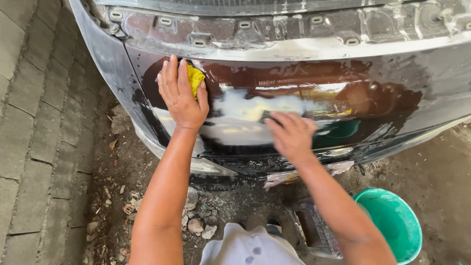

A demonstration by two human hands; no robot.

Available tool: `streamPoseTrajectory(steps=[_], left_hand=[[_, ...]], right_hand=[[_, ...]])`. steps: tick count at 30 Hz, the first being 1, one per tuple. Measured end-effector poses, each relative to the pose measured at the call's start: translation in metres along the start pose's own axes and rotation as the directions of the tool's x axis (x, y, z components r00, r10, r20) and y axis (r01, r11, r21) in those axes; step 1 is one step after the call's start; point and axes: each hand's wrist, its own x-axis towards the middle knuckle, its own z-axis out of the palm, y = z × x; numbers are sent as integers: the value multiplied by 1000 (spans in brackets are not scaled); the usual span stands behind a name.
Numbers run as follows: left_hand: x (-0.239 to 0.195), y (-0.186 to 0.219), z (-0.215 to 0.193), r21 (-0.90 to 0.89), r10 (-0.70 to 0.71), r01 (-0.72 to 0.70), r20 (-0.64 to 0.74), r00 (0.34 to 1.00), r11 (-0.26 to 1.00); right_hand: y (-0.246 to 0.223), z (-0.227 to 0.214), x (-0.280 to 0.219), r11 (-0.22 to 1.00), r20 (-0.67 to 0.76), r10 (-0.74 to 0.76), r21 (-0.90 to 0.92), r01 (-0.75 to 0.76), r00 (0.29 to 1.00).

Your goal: Sanding and cleaning a repair area on the front of a vehicle using sandpaper and a cloth.

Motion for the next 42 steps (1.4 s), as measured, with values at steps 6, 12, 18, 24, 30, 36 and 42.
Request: streamPoseTrajectory(steps=[6,12,18,24,30,36,42], left_hand=[[-1,-3,1,-6,14,-14,-20,1000,1000],[-2,-7,-1,-8,42,-42,-14,999,999],[-1,-2,0,3,26,-26,-33,999,1000],[-3,-6,1,16,40,-39,-32,999,999],[-4,-4,1,17,42,-41,-36,998,999],[-4,-2,2,28,20,-18,-43,999,999],[-5,-5,2,32,31,-30,-33,999,999]], right_hand=[[-18,20,29,981,122,-153,136,137,981],[-59,27,67,952,170,-236,239,192,957],[1,-2,10,985,145,-160,82,149,976],[-57,35,59,956,132,-242,199,214,961],[-23,14,45,972,241,-234,70,224,942],[20,-15,9,988,149,-153,36,149,977],[-56,36,66,935,210,-293,269,233,933]])
